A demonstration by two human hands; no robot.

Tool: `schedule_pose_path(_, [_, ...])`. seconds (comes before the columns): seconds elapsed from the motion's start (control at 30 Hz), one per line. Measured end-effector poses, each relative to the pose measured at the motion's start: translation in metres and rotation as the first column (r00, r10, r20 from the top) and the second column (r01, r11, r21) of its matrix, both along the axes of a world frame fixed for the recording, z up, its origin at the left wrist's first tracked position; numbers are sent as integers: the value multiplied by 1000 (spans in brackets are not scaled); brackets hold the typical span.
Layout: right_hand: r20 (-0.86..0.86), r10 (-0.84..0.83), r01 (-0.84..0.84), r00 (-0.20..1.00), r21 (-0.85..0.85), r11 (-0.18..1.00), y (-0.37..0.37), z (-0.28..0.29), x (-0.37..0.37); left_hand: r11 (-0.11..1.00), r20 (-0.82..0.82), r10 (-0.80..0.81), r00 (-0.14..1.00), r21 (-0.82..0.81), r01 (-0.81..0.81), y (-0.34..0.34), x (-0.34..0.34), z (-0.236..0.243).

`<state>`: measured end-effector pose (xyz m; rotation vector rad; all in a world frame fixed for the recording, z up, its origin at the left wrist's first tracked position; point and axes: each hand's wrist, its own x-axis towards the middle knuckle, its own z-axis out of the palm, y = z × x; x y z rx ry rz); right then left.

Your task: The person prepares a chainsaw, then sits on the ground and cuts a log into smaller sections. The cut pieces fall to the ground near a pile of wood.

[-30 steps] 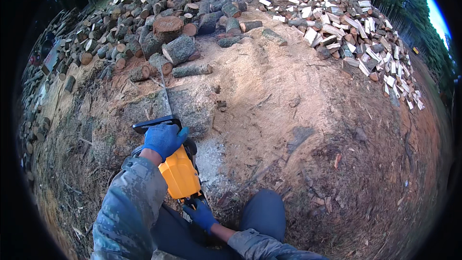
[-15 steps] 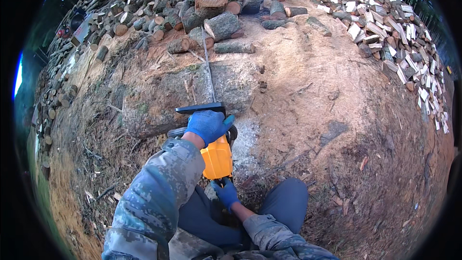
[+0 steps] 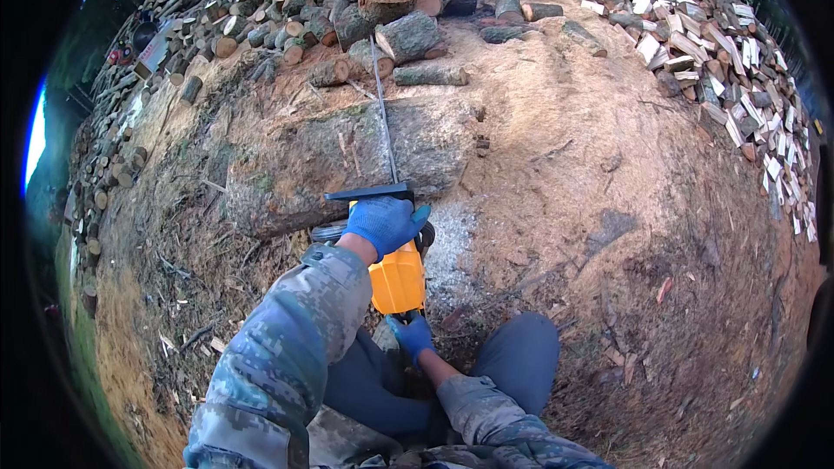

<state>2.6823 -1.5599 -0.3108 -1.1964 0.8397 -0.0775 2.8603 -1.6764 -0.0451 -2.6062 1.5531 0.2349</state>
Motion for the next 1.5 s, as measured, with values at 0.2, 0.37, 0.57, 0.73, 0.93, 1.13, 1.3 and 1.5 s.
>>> schedule_pose_path(0.2, [5, 47, -47, 999, 70, 996, -10, 12, -3, 1000, 37, -14, 999, -12, 14, -15, 13, 20])
schedule_pose_path(0.37, [147, 12, -18, 989, 37, 999, -8, 43, -12, 999, 114, -29, 993, -26, 32, -18, 24, 33])
schedule_pose_path(0.57, [29, 105, -107, 994, 74, 992, -24, 95, -25, 998, 147, -49, 988, -34, 55, -27, 35, 49])
schedule_pose_path(0.73, [101, 92, -95, 991, 24, 995, -31, 104, -25, 996, 190, -76, 979, -27, 82, -40, 40, 57])
schedule_pose_path(0.93, [67, 125, -121, 990, -62, 991, -26, 111, -29, 995, 196, -85, 977, -33, 93, -23, 34, 48])
schedule_pose_path(1.13, [46, 80, -77, 996, -55, 995, -13, 62, -22, 999, 118, -40, 992, 23, 37, -23, 22, 33])
schedule_pose_path(1.3, [4, 98, -97, 995, -116, 989, -13, 46, -22, 1000, 53, 10, 999, 21, -11, -10, 12, 9])
schedule_pose_path(1.5, [85, 32, -27, 996, -56, 998, -2, 9, -8, 999, 85, -39, 996, -14, 40, -6, 3, -6])
